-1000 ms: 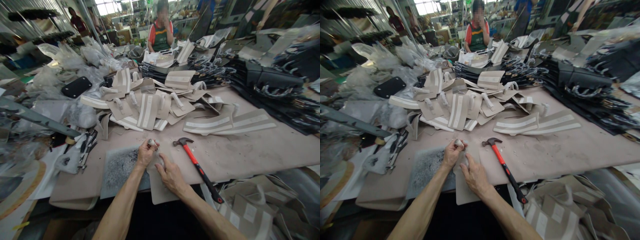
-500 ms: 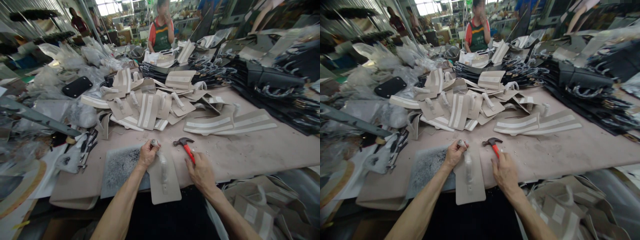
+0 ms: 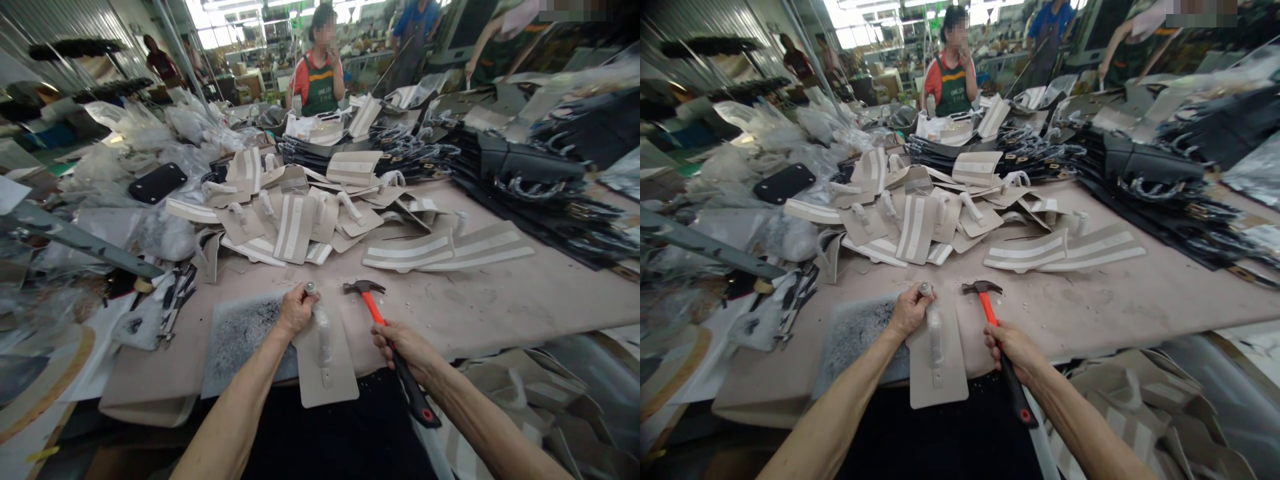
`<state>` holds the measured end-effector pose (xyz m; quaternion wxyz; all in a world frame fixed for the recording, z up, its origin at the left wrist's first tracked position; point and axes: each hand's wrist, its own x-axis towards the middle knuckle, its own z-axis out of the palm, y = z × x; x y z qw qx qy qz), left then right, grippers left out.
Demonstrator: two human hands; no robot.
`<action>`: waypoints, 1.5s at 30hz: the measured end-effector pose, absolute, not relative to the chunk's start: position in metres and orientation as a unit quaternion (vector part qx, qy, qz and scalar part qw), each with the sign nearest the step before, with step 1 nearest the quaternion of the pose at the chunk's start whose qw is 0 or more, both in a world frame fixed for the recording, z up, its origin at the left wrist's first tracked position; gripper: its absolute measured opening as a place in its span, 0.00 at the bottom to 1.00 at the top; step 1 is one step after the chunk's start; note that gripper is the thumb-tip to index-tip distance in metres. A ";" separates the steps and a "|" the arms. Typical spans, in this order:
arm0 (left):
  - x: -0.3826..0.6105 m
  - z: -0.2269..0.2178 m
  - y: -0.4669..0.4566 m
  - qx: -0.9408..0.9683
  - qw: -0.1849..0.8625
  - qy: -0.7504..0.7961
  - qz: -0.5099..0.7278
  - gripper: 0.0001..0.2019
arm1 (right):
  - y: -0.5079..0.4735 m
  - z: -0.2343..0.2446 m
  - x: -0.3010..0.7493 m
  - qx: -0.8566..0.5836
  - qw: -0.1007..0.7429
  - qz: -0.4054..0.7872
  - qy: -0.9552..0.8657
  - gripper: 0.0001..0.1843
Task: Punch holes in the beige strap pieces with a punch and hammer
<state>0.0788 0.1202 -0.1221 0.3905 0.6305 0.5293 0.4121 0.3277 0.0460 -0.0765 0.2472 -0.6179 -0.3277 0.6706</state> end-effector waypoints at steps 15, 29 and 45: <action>0.080 -0.124 0.115 0.657 0.356 0.529 0.403 0.06 | 0.072 0.030 0.309 -0.563 0.213 0.083 -0.794 0.16; 0.079 -0.127 0.113 0.669 0.348 0.517 0.405 0.06 | 0.061 -0.053 0.340 -0.616 -0.006 0.133 -0.776 0.14; 0.076 -0.132 0.119 0.466 0.396 0.559 0.560 0.09 | 0.067 -0.094 0.235 -0.433 0.234 0.182 -0.851 0.18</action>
